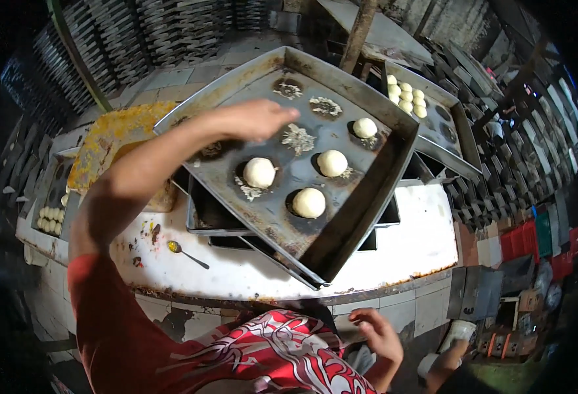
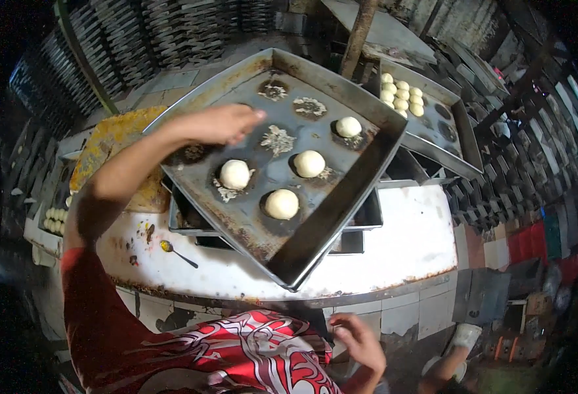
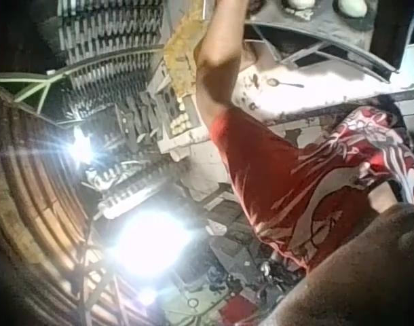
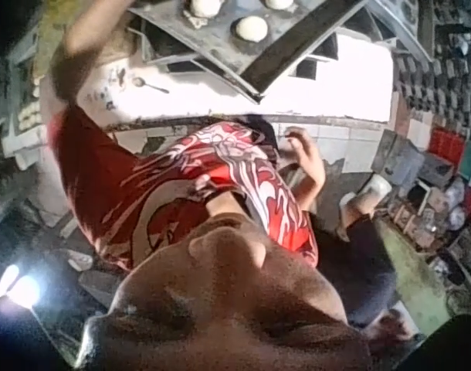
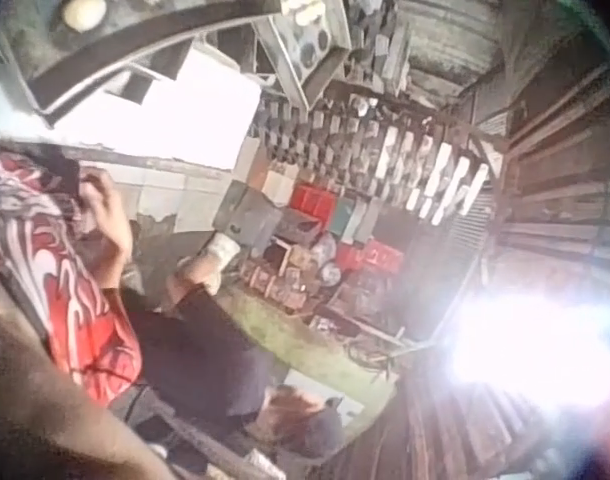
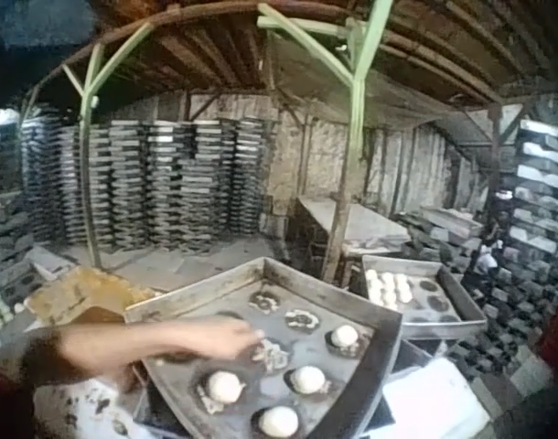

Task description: Filling and shaping dough balls into buns and placing them on baking trays.

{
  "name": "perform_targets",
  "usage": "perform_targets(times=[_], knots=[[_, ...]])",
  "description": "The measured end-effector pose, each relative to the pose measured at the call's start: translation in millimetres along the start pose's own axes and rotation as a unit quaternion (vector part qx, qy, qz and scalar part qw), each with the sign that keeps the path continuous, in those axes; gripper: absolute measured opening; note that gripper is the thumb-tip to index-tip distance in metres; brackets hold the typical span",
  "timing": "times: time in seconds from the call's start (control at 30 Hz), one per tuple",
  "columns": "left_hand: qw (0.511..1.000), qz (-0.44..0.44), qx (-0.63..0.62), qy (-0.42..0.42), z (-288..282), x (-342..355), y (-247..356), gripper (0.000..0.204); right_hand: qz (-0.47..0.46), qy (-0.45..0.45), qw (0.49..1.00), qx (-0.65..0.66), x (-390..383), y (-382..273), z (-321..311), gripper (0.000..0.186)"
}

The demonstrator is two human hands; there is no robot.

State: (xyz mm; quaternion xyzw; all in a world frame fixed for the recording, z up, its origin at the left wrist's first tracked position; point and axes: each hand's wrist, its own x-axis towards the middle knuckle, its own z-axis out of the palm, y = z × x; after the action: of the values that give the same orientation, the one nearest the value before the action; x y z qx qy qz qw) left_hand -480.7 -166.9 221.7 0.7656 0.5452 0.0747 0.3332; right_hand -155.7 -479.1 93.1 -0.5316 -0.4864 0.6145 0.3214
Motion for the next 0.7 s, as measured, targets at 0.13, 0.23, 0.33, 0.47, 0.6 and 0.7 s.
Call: perform_targets(times=[0.13, 0.23, 0.33, 0.47, 0.6, 0.7], knots=[[0.974, -0.038, -0.047, -0.217, 15.3, -1.6, -8.2, 0.047, -0.005, 0.083, 0.988, -0.127, 3.1, -25.3, -54.0, 0.022], [0.986, -0.054, -0.092, -0.127, 14.1, -13.0, 6.1, 0.043, -0.160, 0.022, 0.943, -0.291, 24.0, -57.1, -113.9, 0.020], [0.942, 0.000, -0.332, 0.052, -16.0, -52.7, 36.1, 0.033, -0.235, 0.030, 0.942, -0.239, 66.8, -97.0, -183.1, 0.017], [0.724, 0.399, -0.494, 0.268, 62.3, -135.1, 34.9, 0.019, -0.300, 0.076, 0.887, -0.343, 218.8, -159.9, -305.9, 0.029], [0.643, 0.308, -0.591, 0.378, 216.1, -177.2, 51.8, 0.017, -0.099, 0.282, 0.819, -0.489, 434.5, -177.4, -404.6, 0.047], [0.605, 0.163, -0.650, 0.430, 300.2, -174.9, 97.3, 0.019, -0.121, 0.353, 0.746, -0.551, 528.9, -145.8, -423.3, 0.055]])
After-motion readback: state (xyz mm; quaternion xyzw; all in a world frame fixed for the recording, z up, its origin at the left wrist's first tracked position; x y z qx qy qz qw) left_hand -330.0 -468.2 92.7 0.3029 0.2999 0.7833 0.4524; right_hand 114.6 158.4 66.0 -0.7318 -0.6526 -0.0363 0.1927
